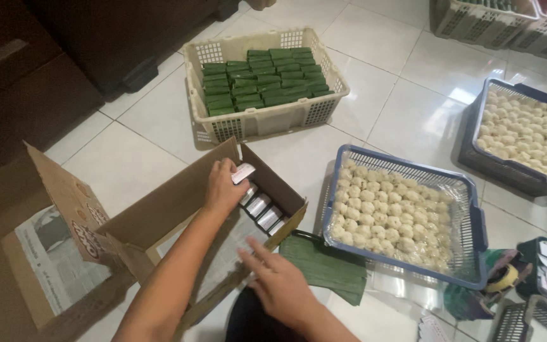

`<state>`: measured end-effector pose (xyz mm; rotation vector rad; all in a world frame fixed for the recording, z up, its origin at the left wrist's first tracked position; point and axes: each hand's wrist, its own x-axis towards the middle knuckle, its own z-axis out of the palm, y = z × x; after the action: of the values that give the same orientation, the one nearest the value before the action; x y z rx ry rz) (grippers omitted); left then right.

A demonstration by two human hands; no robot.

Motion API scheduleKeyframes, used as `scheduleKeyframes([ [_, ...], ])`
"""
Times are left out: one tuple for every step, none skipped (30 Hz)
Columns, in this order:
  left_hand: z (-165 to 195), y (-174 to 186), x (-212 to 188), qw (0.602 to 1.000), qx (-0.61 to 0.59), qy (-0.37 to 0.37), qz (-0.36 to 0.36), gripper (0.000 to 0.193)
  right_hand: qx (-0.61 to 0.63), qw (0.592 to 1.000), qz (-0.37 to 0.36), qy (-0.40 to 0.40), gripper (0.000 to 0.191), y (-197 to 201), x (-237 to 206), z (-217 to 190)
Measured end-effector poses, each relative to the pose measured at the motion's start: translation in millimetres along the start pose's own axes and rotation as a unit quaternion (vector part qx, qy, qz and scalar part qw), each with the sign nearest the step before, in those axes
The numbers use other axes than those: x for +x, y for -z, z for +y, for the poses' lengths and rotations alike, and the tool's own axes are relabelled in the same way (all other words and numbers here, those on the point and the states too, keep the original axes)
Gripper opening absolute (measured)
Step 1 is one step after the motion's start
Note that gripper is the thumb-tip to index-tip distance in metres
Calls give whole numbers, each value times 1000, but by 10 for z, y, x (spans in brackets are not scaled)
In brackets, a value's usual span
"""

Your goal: The person wraps round white food balls in small squares of clear plastic film, folds a green leaf wrapper around some items, and places the wrapped items into plastic baskets and a cardboard box. Other workers wrap similar items nearby on the floor.

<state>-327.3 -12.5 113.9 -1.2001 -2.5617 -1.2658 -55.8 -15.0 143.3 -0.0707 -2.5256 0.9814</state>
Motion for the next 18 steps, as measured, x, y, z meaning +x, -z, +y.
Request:
scheduleKeyframes([
  [-100,-55,36,999,32,10,-24,38,-29,999,-15,-4,62,-111,68,-7],
  [-183,-112,71,997,62,19,-47,38,-59,998,-30,-8,56,-213,120,6],
  [-253,-168,86,994,101,-4,-49,39,-91,995,-44,-10,50,-287,141,42],
  [-314,-218,74,989,139,-28,-50,41,-81,996,-34,-11,40,-339,130,93],
  [-368,-255,60,982,176,-51,-50,43,-71,997,-26,-11,30,-383,98,147],
  [-405,-278,47,971,222,-64,-61,34,-61,998,-18,-13,20,-414,48,210],
  [-445,-299,26,958,267,-77,-73,25,-60,998,-12,0,19,-440,-7,273],
  [-485,-324,6,942,312,-90,-85,17,-59,998,-7,11,19,-460,-69,334],
  [-517,-357,-6,936,326,-88,-101,22,-57,998,-2,22,19,-472,-131,390],
  [-542,-385,-15,929,341,-87,-118,26,-52,998,-5,20,19,-482,-188,437],
  [-551,-402,-25,921,356,-87,-135,31,-47,999,-6,17,18,-493,-236,472],
  [-548,-421,-37,928,344,-76,-125,30,-41,999,-7,16,18,-504,-269,498],
  [-534,-443,-48,935,331,-64,-114,30,-34,999,-14,2,17,-515,-290,515],
  [-516,-463,-54,941,318,-53,-104,29,-27,999,-19,-11,16,-525,-301,522],
  [-495,-484,-66,945,302,-33,-119,32,-19,999,-25,-26,15,-532,-304,524],
  [-471,-508,-97,949,286,-13,-135,36,-21,1000,-3,-7,16,-536,-300,519],
  [-452,-530,-121,951,270,7,-151,42,-24,999,19,12,16,-539,-292,511],
  [-438,-554,-145,949,276,7,-153,48,-27,998,41,32,17,-537,-283,499],
])
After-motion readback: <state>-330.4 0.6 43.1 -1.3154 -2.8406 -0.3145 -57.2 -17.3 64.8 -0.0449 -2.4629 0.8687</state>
